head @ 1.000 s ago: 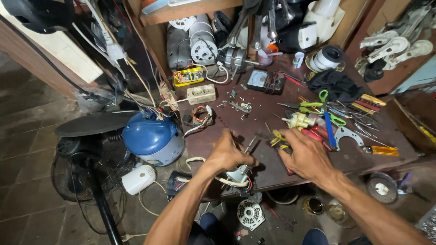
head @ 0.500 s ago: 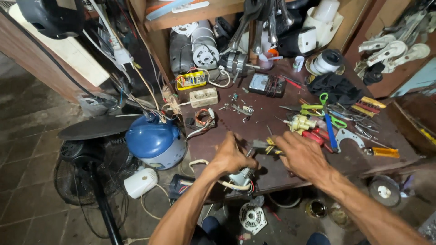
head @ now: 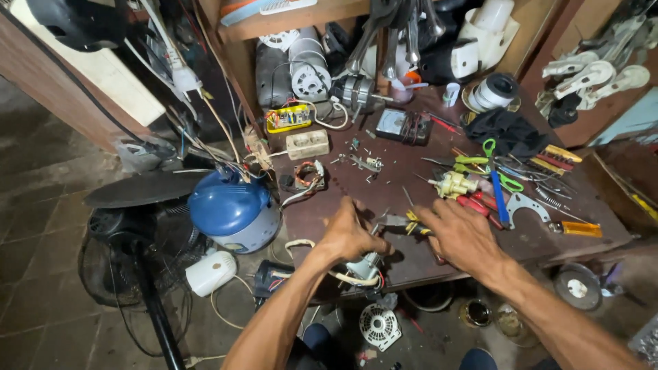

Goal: The person is disassembling the casing of a small electric motor using various hand tools on a cluttered workbench.

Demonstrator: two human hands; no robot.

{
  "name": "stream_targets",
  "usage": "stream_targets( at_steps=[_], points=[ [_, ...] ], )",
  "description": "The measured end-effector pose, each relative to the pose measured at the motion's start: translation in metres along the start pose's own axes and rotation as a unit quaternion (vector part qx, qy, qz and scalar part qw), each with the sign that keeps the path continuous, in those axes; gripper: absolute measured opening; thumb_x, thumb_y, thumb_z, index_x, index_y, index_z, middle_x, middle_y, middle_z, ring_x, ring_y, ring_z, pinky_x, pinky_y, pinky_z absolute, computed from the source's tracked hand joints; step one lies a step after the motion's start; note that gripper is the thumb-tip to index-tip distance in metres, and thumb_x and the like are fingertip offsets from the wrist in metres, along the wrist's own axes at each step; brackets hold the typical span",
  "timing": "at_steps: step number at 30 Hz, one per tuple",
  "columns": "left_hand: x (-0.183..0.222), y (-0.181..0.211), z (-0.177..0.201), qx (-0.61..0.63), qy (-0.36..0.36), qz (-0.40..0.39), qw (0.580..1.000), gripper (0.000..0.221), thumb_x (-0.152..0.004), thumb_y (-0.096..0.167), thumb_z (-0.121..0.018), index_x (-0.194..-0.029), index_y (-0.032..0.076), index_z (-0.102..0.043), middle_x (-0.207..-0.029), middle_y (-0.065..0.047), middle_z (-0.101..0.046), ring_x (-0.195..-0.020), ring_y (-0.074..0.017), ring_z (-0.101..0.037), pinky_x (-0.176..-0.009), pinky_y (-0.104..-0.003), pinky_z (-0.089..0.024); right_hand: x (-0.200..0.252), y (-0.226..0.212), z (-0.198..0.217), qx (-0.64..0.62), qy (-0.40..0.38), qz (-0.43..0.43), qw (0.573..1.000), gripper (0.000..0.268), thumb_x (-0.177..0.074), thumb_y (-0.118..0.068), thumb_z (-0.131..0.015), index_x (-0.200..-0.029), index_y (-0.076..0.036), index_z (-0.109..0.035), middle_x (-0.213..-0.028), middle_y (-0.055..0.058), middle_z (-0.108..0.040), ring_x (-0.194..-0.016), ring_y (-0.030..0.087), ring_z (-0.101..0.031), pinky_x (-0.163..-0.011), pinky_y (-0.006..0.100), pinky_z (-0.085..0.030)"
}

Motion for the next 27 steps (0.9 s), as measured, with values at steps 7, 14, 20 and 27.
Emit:
stream_targets(
  at_steps=[7, 14, 20, 27],
  points=[
    [-0.001, -0.002, -0.008, -0.015, 0.000, 0.014, 1.000, 0.086, -0.047, 0.022, -0.092, -0.118, 0.009, -0.046, -0.090, -0.004, -0.074, -0.097, -0.0373, -0.067, -0.102, -0.037, -0.031, -0.018, -0.010, 0.010, -0.334, -0.055, -0.284, 0.897, 0.033, -0.084, -0.020, -0.068, -0.116, -0.020, -0.067, -0.083, 0.017, -0.071, -0.085, 0.037, -0.071, -0.066, 0.045, -0.052],
    [0.004, 0.004, -0.007, -0.014, 0.004, -0.008, 1.000, 0.082, -0.047, 0.023, -0.088, -0.114, 0.011, -0.043, -0.085, -0.003, -0.073, -0.095, -0.0356, -0.069, -0.101, -0.037, -0.028, -0.032, 0.016, 0.020, -0.101, -0.216, -0.038, 0.970, 0.058, -0.076, -0.011, -0.074, -0.131, -0.017, -0.056, -0.103, 0.012, -0.062, -0.105, 0.035, -0.059, -0.090, 0.055, -0.044],
    [0.005, 0.010, -0.011, -0.061, -0.011, -0.032, 0.998, 0.081, -0.046, 0.023, -0.088, -0.111, 0.011, -0.041, -0.083, -0.003, -0.073, -0.096, -0.0375, -0.070, -0.102, -0.042, -0.026, -0.064, 0.032, 0.042, -0.060, -0.292, 0.040, 0.954, 0.058, -0.073, 0.001, -0.077, -0.127, -0.016, -0.064, -0.111, 0.010, -0.063, -0.110, 0.027, -0.053, -0.104, 0.054, -0.035],
    [0.009, 0.012, -0.009, -0.074, -0.030, -0.093, 0.992, 0.082, -0.046, 0.023, -0.088, -0.110, 0.009, -0.040, -0.085, -0.008, -0.073, -0.098, -0.0410, -0.069, -0.107, -0.049, -0.025, -0.083, 0.040, 0.028, -0.052, -0.315, 0.135, 0.938, 0.070, -0.065, 0.005, -0.081, -0.126, -0.024, -0.065, -0.104, 0.005, -0.064, -0.104, 0.024, -0.056, -0.106, 0.054, -0.033]
  ],
)
Point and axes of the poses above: each hand's wrist, its own x-axis away from the middle knuckle, its own z-axis out of the back of the hand, y = z × x, the point moved 1 cm from there along -x, towards the middle knuckle
